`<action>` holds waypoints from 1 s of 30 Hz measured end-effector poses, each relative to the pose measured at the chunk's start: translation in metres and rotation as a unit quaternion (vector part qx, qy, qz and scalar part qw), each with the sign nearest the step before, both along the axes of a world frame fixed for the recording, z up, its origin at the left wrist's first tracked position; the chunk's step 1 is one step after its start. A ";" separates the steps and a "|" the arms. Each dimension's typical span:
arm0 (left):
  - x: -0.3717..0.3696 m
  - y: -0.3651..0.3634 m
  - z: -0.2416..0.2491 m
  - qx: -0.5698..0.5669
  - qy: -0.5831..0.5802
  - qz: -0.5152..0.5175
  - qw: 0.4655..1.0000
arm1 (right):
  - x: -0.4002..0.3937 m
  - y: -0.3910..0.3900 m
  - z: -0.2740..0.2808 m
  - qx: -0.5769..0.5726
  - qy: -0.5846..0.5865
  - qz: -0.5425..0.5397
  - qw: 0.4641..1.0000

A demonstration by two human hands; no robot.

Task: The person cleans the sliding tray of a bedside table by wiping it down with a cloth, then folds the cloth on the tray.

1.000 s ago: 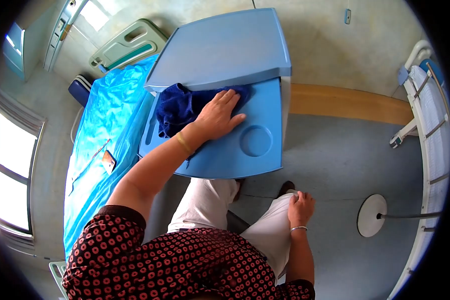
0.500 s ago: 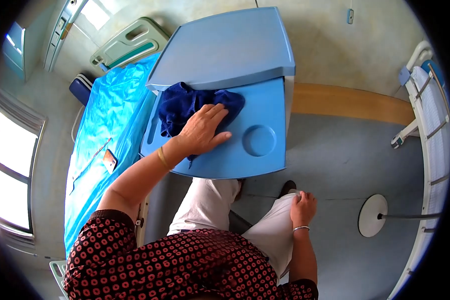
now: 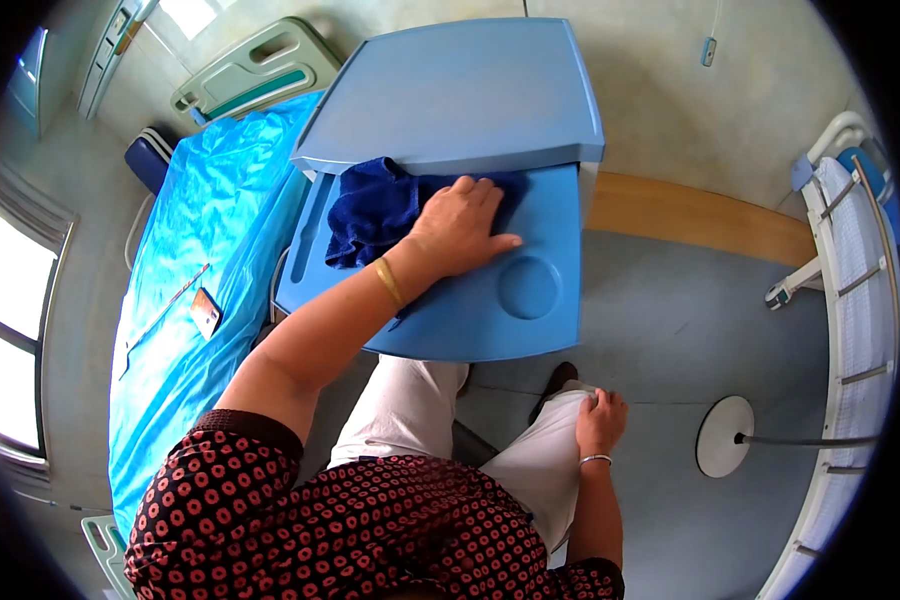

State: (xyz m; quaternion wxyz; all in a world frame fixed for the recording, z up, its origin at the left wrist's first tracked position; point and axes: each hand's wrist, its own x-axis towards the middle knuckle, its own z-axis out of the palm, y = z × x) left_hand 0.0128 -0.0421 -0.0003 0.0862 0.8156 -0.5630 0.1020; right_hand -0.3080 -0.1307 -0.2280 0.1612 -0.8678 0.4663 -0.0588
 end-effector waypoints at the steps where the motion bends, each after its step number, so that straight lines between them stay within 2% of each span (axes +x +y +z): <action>1: 0.002 0.007 0.000 0.000 -0.002 -0.003 1.000 | -0.002 0.000 -0.001 0.004 -0.002 -0.002 1.000; 6: 0.021 0.056 0.011 0.047 -0.056 0.094 0.993 | -0.004 0.001 -0.003 0.013 -0.027 -0.001 1.000; 7: 0.022 0.062 0.012 0.061 -0.039 0.116 0.991 | -0.003 0.001 -0.001 0.012 -0.031 0.001 0.999; 10: 0.018 0.062 0.011 0.078 -0.023 0.117 0.990 | 0.002 0.002 0.000 0.014 -0.039 0.001 0.999; 13: 0.011 0.043 0.002 0.043 -0.006 0.107 0.993 | 0.005 0.000 -0.003 0.002 -0.049 0.011 0.999; 16: -0.004 0.011 0.000 0.013 0.013 0.043 0.999 | 0.008 0.000 -0.001 -0.004 -0.036 0.008 0.999; 19: -0.012 -0.012 0.002 0.037 0.004 0.042 0.998 | 0.006 -0.001 -0.004 -0.014 -0.032 0.009 0.999; 25: -0.002 -0.009 0.007 0.070 -0.032 0.039 0.996 | 0.000 -0.001 -0.003 -0.017 -0.031 0.010 0.999; 27: 0.002 0.001 0.009 0.047 -0.006 0.059 0.997 | -0.003 -0.001 -0.005 -0.020 -0.035 0.005 0.999; 28: 0.002 0.009 0.013 0.084 -0.008 0.107 0.991 | -0.005 -0.001 -0.006 -0.020 -0.040 0.000 0.999; 30: 0.013 0.032 0.013 0.080 -0.023 0.130 0.988 | -0.005 -0.001 -0.006 -0.013 -0.046 -0.004 0.999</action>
